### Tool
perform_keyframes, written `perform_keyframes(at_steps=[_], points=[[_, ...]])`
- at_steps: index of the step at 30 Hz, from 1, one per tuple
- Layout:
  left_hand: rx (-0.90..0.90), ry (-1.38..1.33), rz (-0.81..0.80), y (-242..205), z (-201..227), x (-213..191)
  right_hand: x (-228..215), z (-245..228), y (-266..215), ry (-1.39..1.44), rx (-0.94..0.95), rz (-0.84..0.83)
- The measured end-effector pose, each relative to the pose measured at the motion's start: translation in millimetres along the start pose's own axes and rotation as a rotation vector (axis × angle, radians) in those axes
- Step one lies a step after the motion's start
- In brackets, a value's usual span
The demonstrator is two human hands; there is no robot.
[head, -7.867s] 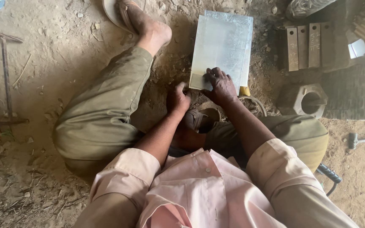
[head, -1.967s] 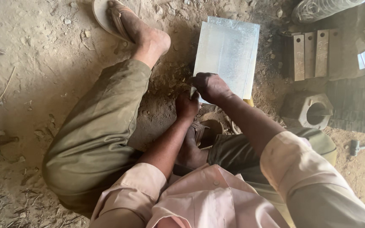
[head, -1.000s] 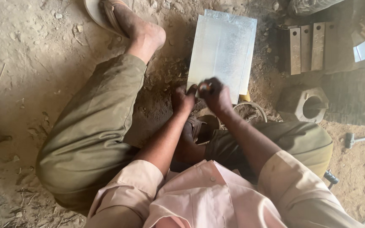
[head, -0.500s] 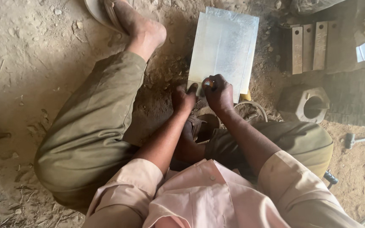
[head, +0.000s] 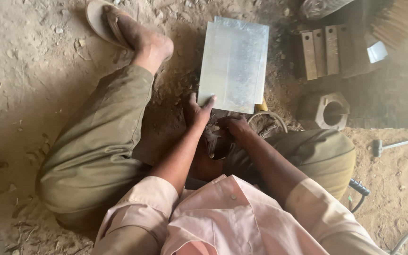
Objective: The person sits on the ground and smooths the surface of rectangular metal sheets using a small abrasive block. They handle the sheets one by one, rubbing the block across the surface to finish the metal, and occasionally stack the processed sheets.
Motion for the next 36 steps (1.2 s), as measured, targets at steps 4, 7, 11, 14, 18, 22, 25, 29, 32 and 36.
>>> perform_keyframes(at_steps=[4,7,11,14,18,22,25,29,32,36], points=[[0.158,-0.066,0.061,-5,8,-6,12,-10,-11,1.152,0.817,0.191],[0.091,-0.151,-0.011,-2,-1,-4,-4,-53,-17,1.200,0.797,0.284],[-0.155,-0.468,-0.173,-3,-21,7,-9,-46,-15,1.303,0.670,0.443],[-0.261,-0.371,-0.172,-4,-20,-1,-10,-23,-11,1.343,0.600,0.541],[-0.273,-0.384,-0.078,-7,-4,-24,-30,-26,-10,1.511,0.289,0.541],[-0.370,-0.447,-0.006,-3,-1,-53,-72,-47,-42,1.369,0.419,0.576],[-0.337,-0.638,-0.014,8,0,-68,-110,-49,-65,1.292,0.325,0.509],[-0.409,-0.986,-0.055,14,-6,-69,-137,-43,-86,1.125,0.251,0.360],[-0.430,-0.995,-0.127,15,-12,-57,-152,-36,-95,0.984,0.439,0.319],[-0.430,-1.009,-0.229,20,-36,-29,-159,-4,-85,0.820,0.651,0.427]])
Point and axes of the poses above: each hand's wrist, its own y-axis towards the middle knuckle, its own x-axis out of the palm, z = x × y, the point moved 6 cm from there along y, towards the middle knuckle, and after that the axes turned 4 degrees about -z, right-handed, at the moved point
